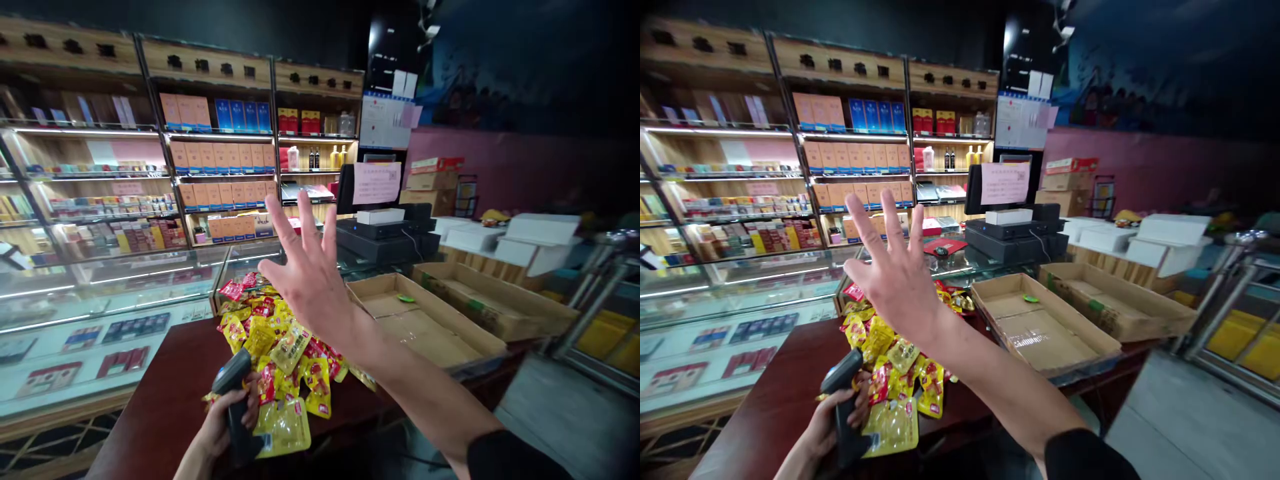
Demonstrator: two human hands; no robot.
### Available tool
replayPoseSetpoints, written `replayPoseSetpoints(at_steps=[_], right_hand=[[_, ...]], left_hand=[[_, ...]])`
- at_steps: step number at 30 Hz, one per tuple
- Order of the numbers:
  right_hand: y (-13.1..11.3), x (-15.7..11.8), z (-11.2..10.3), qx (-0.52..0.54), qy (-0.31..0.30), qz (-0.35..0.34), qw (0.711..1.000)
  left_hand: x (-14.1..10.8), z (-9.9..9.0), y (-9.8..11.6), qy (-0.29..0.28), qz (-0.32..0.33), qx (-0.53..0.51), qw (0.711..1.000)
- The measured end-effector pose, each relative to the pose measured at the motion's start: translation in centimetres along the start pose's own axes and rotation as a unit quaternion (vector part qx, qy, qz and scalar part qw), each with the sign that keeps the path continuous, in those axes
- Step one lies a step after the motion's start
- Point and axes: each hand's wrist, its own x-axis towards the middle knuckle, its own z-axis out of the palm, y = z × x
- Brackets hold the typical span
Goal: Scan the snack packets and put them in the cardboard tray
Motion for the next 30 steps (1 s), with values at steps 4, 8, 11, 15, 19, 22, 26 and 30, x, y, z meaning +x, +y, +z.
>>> replayPoseSetpoints(at_steps=[4,8,11,15,19,22,26,30], right_hand=[[-0.2,1.4,-0.1,0.005,0.021,0.0,1.0],[0.5,-0.6,0.3,0.056,0.013,0.03,0.998],[-0.1,-6.5,2.1,0.144,-0.039,0.112,0.982],[-3.8,-15.6,5.9,0.32,-0.185,0.223,0.902],[-7.0,-18.5,9.1,0.377,-0.207,0.295,0.853],[-6.2,-17.1,11.4,0.384,-0.167,0.328,0.846],[-1.4,-15.3,15.4,0.391,-0.131,0.41,0.813],[5.1,-15.2,18.5,0.453,-0.133,0.516,0.715]], left_hand=[[0.2,-0.5,-0.1,-0.018,-0.001,-0.008,1.0],[0.3,-0.4,0.0,-0.021,-0.005,-0.004,1.0],[0.0,0.1,0.5,-0.01,-0.011,0.006,1.0],[0.2,3.3,2.0,0.058,-0.04,0.049,0.996],[3.4,8.3,3.2,0.143,0.039,0.141,0.979],[7.6,11.2,3.2,0.182,0.035,0.222,0.957],[13.1,12.3,3.9,0.113,0.032,0.343,0.932],[15.5,11.0,5.7,0.01,0.036,0.542,0.84]])
